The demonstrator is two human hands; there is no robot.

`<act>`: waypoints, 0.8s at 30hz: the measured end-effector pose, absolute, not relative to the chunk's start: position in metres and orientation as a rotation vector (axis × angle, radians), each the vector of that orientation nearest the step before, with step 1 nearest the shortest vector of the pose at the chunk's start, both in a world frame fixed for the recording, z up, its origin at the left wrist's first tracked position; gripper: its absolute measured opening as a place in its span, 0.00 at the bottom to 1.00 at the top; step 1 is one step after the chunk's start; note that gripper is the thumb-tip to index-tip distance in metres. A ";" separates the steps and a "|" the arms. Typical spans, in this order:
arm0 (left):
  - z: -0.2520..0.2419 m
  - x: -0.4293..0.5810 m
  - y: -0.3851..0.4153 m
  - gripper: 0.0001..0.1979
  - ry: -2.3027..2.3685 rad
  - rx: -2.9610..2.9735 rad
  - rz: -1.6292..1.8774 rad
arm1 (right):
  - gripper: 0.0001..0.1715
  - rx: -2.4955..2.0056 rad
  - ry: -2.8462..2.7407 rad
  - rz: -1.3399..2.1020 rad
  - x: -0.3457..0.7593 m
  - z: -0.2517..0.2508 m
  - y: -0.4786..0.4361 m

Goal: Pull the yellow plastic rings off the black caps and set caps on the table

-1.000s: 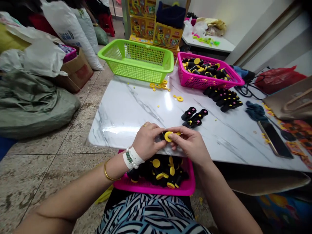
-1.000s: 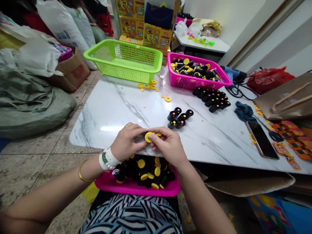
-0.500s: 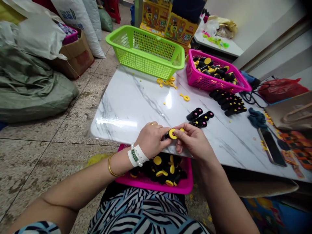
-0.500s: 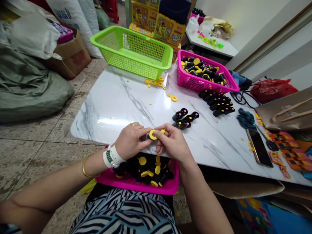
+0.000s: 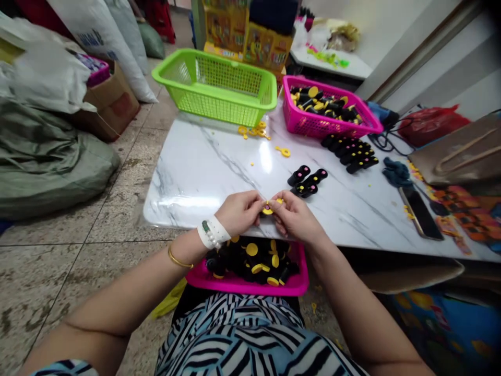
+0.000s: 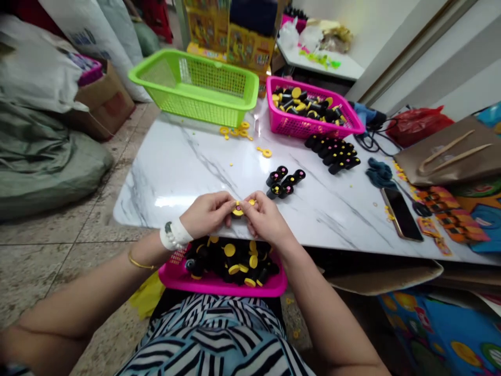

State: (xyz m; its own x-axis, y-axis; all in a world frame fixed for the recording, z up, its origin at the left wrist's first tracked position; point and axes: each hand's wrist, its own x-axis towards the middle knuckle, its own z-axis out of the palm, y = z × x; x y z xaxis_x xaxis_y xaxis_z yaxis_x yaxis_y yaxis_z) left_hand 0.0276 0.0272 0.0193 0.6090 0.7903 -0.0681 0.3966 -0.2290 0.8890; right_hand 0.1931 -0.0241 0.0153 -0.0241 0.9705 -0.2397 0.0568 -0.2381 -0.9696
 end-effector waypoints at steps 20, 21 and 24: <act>0.010 0.037 0.018 0.12 1.040 2.291 0.785 | 0.12 -1.435 -1.111 1.609 0.200 0.026 -0.008; 0.010 0.038 0.016 0.14 1.083 2.310 0.786 | 0.11 -1.478 -1.132 1.539 0.196 0.026 -0.009; 0.008 0.039 0.010 0.16 1.218 2.416 0.761 | 0.13 -1.598 -1.252 1.243 0.184 0.022 -0.019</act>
State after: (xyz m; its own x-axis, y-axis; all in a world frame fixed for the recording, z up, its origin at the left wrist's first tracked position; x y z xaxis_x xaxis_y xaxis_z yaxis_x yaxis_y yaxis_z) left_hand 0.0386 0.0100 0.0076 0.4921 0.8127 0.3121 0.6367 -0.5805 0.5077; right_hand 0.1841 -0.0194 0.0222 0.0532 0.9690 -0.2412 0.2483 -0.2468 -0.9367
